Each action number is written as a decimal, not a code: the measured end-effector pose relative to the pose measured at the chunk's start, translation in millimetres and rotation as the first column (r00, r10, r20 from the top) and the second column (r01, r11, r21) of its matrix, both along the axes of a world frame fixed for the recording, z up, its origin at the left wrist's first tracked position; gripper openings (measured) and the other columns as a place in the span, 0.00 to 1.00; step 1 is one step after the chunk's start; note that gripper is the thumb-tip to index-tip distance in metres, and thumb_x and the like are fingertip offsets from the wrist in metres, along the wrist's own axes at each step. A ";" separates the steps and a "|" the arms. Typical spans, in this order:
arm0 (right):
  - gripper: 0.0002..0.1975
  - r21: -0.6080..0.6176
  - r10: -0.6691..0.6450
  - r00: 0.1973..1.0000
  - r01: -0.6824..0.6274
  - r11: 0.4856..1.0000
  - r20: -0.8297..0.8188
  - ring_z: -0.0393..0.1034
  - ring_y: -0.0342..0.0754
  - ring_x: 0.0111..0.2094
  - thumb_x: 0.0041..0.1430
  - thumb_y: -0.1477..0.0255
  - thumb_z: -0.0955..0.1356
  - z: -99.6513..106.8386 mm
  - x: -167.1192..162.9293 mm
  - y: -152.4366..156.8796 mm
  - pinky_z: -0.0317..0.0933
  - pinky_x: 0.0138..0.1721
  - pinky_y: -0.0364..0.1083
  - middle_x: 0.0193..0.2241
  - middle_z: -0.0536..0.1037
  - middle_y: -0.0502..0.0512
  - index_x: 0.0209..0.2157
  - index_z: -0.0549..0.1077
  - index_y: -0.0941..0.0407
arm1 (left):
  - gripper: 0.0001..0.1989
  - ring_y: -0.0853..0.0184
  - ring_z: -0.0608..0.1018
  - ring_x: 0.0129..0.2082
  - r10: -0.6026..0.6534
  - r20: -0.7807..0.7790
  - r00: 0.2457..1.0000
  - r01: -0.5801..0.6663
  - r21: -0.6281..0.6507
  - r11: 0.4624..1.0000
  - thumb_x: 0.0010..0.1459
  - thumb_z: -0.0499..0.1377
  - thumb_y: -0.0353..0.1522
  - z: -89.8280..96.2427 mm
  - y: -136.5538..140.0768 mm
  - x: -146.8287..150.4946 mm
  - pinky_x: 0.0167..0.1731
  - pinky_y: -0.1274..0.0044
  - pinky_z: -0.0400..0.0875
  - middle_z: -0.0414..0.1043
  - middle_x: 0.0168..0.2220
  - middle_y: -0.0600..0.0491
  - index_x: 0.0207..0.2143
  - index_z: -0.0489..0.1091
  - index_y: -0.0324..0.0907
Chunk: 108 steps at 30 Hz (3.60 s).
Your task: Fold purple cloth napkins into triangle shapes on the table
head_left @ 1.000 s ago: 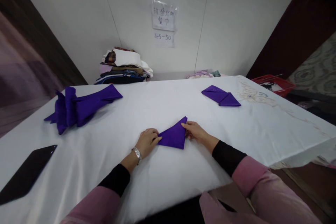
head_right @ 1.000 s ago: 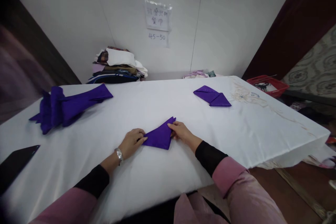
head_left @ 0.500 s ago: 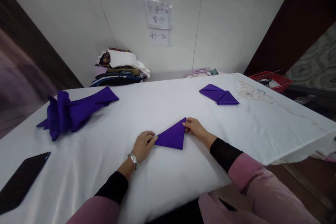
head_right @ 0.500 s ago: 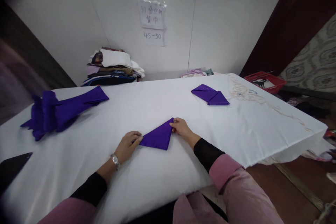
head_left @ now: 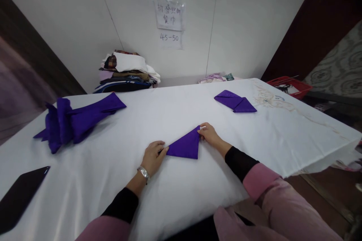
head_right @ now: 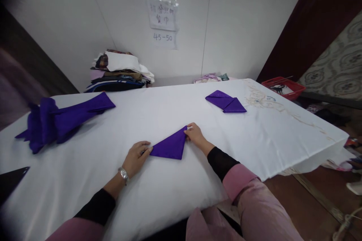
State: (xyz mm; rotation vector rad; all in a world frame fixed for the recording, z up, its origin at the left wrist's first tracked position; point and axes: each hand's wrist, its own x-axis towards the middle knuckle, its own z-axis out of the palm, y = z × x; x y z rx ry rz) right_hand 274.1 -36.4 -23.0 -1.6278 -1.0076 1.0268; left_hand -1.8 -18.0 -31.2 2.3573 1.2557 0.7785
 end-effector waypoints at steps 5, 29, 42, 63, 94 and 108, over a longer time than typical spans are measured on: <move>0.09 -0.001 0.040 0.986 -0.041 0.999 0.163 0.60 0.39 0.14 0.50 0.76 0.64 -4.5 1.5 3.6 0.53 0.18 0.40 0.17 0.65 0.40 0.35 0.62 0.54 | 0.15 0.61 0.71 0.44 0.005 -0.006 1.000 -0.005 0.000 1.000 0.58 0.50 0.40 -1.2 -0.3 0.2 0.47 0.67 0.65 0.72 0.40 0.51 0.25 0.71 0.44; 0.11 -0.033 0.103 0.829 -0.102 0.994 0.549 0.67 0.45 0.29 0.53 0.74 0.64 -4.1 6.1 5.1 0.54 0.29 0.42 0.24 0.72 0.47 0.40 0.62 0.54 | 0.15 0.60 0.72 0.43 0.094 -0.011 0.995 -0.094 0.039 0.995 0.56 0.51 0.41 -3.4 -0.4 -0.2 0.45 0.66 0.66 0.73 0.40 0.50 0.23 0.70 0.44; 0.08 -0.070 0.076 0.831 -0.044 0.997 0.551 0.64 0.43 0.24 0.51 0.72 0.65 0.9 3.5 4.3 0.52 0.26 0.41 0.24 0.71 0.48 0.35 0.63 0.55 | 0.09 0.59 0.72 0.44 0.247 -0.049 0.968 -0.240 0.121 0.963 0.52 0.52 0.32 5.4 -0.8 -4.7 0.47 0.64 0.65 0.72 0.42 0.48 0.33 0.70 0.43; 0.07 -0.110 0.079 0.973 -0.056 0.992 0.216 0.62 0.37 0.13 0.55 0.75 0.63 6.1 12.7 10.0 0.51 0.14 0.37 0.17 0.71 0.47 0.24 0.64 0.57 | 0.32 0.57 0.48 0.63 -0.276 -0.459 0.844 0.314 0.007 0.949 0.60 0.40 0.50 0.3 -25.6 89.0 0.59 0.57 0.41 0.47 0.64 0.47 0.60 0.52 0.42; 0.04 -0.158 0.136 0.761 -0.044 0.986 0.634 0.70 0.47 0.28 0.52 0.74 0.66 22.1 6.5 17.7 0.59 0.30 0.43 0.24 0.76 0.55 0.32 0.71 0.58 | 0.33 0.58 0.48 0.63 -0.299 -0.384 0.874 0.323 -0.001 0.946 0.59 0.38 0.51 -5.5 -26.4 90.0 0.59 0.57 0.37 0.47 0.64 0.47 0.60 0.52 0.43; 0.27 -0.174 0.371 0.471 -0.410 0.895 0.801 0.38 0.51 0.63 0.63 0.59 0.54 -6.7 -37.2 9.6 0.32 0.59 0.57 0.62 0.51 0.60 0.60 0.54 0.56 | 0.34 0.57 0.47 0.63 -0.313 -0.359 0.879 0.326 -0.023 0.945 0.58 0.39 0.51 0.6 -30.4 90.9 0.59 0.57 0.36 0.50 0.63 0.45 0.61 0.50 0.42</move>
